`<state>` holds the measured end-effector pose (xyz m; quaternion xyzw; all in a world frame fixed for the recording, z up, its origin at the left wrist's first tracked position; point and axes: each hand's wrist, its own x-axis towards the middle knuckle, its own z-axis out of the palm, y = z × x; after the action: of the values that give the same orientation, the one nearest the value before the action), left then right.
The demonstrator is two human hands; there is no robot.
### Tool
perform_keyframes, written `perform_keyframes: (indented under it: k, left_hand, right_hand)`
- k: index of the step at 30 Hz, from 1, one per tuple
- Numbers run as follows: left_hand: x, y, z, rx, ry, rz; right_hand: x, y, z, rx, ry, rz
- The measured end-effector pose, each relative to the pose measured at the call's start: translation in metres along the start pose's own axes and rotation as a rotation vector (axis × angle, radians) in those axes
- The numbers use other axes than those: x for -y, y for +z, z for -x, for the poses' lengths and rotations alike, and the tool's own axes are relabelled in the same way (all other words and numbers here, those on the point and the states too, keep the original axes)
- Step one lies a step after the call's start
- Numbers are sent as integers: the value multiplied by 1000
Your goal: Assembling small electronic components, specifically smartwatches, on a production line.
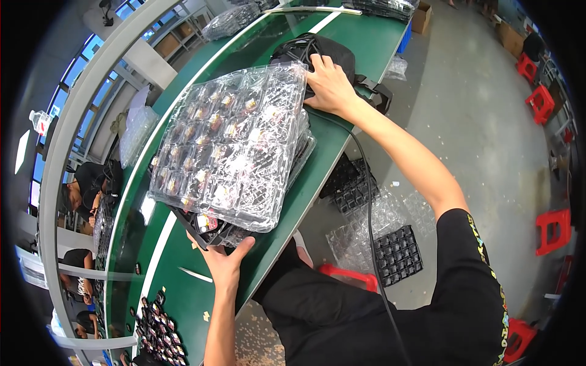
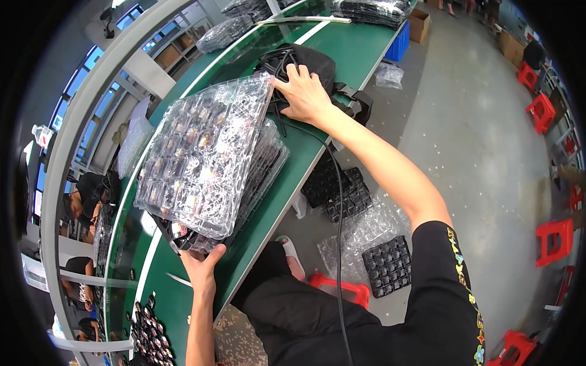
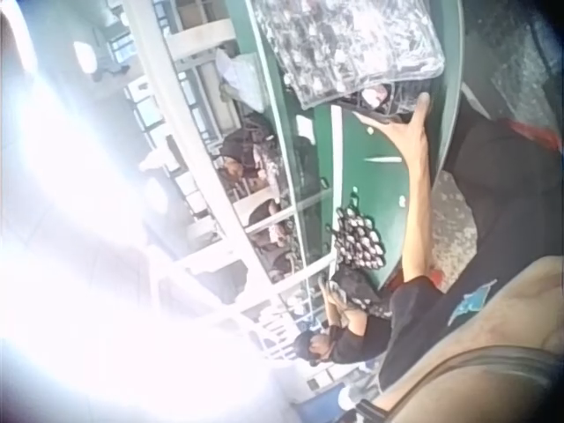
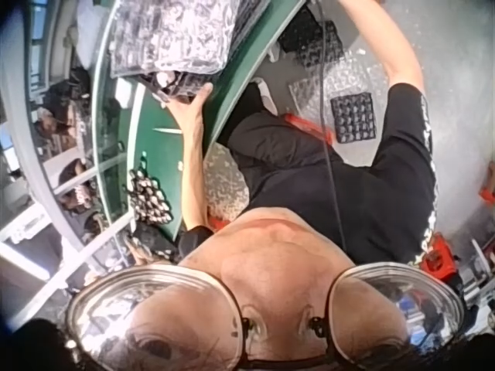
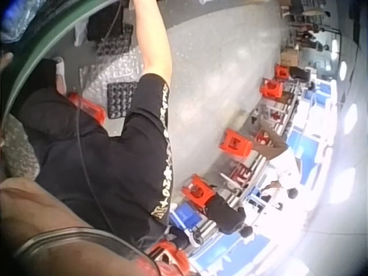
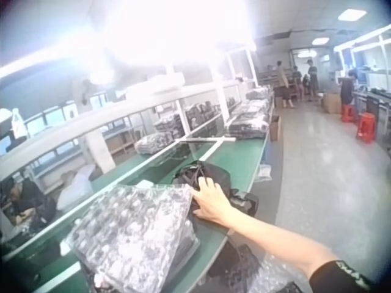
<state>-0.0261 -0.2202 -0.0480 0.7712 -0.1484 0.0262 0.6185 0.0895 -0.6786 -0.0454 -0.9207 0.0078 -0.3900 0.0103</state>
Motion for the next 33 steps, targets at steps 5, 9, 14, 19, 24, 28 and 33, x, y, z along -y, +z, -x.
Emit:
perform_keyframes:
  k: [5, 9, 14, 19, 24, 28, 33]
  left_hand:
    - [0, 1, -6, 36, -21, 32]
    - [0, 3, -5, 29, -10, 42]
    - [6, -5, -6, 44, -99, 77]
    - [-4, -1, -4, 22, -105, 83]
    - [1, -1, -5, 13, -127, 114]
    - [6, -3, -3, -16, -136, 109]
    - [9, -1, -1, -35, -39, 89]
  right_hand:
    - [-21, 11, -3, 62, -31, 26]
    - [-36, 6, -3, -31, -134, 107]
    - [-43, -17, 13, -95, -125, 22]
    - [-29, -70, 35, -123, 197, -276]
    - [-40, -90, 12, 173, 51, 59]
    - [-55, -65, -17, 317, -20, -69]
    - [-62, -53, -26, 313, -36, -230]
